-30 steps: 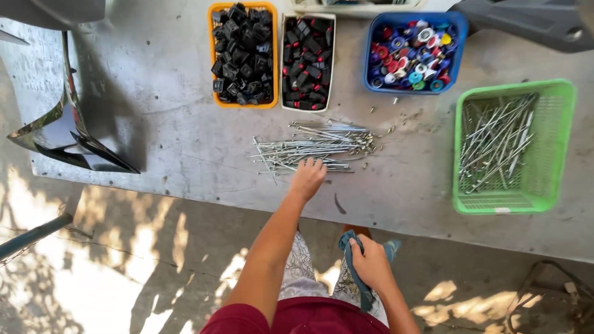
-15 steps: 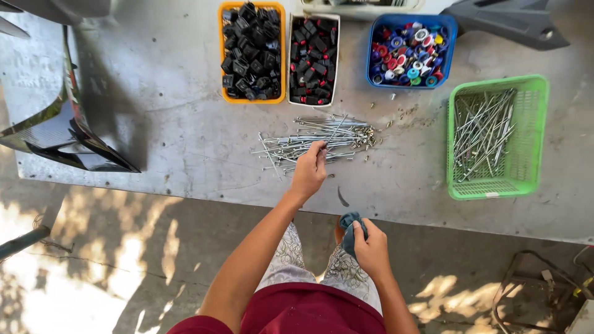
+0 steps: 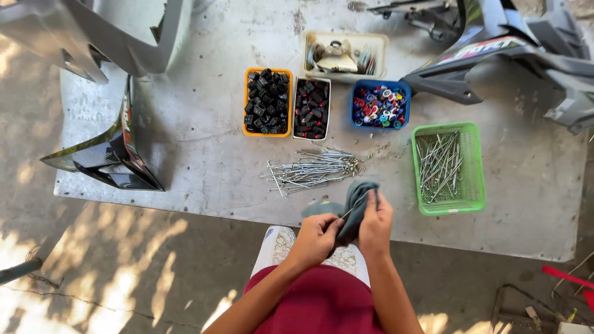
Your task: Cleaning individual motorcycle wheel spokes with a cloth and sorting them on a workbench.
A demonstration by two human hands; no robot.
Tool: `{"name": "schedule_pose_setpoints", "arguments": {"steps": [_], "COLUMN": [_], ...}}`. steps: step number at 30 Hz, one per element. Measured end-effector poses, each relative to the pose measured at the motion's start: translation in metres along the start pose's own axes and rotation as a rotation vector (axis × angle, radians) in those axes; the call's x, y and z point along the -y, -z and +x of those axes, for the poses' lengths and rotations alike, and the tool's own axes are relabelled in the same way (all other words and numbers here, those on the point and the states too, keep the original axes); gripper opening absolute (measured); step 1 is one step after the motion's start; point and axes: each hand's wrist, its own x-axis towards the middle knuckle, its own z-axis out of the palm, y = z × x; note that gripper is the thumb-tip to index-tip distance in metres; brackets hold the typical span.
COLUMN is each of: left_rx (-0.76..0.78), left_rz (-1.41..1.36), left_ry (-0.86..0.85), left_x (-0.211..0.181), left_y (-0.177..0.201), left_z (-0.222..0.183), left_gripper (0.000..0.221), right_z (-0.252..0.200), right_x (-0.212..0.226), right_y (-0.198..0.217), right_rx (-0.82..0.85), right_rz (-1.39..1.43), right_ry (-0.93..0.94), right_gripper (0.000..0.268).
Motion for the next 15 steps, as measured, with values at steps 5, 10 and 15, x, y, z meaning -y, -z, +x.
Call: {"name": "schedule_pose_setpoints", "arguments": {"steps": [5,10,15], "left_rx": [-0.065,0.013,-0.027], "left_rz": [-0.106,-0.133,-0.22], "left_ry": [0.004,-0.057,-0.047], "left_x": [-0.025,-0.05,-0.058], "left_y": [-0.001,-0.003,-0.016], "left_z": [-0.017,-0.024,-0.036], "left_gripper": [0.03,0.03,0.033], "right_z": [-0.026,-0.017,-0.034], "right_x": [0.0,0.034,0.076], "right_y": [-0.006,0.004,-0.016], "right_rx": [0.128,0.181,0.083], "right_rz": [-0.006,-0.112,-0.037], "right_ry": [-0.024,0.083,0.15], "right_gripper": [0.036,0.033,0.032]}}
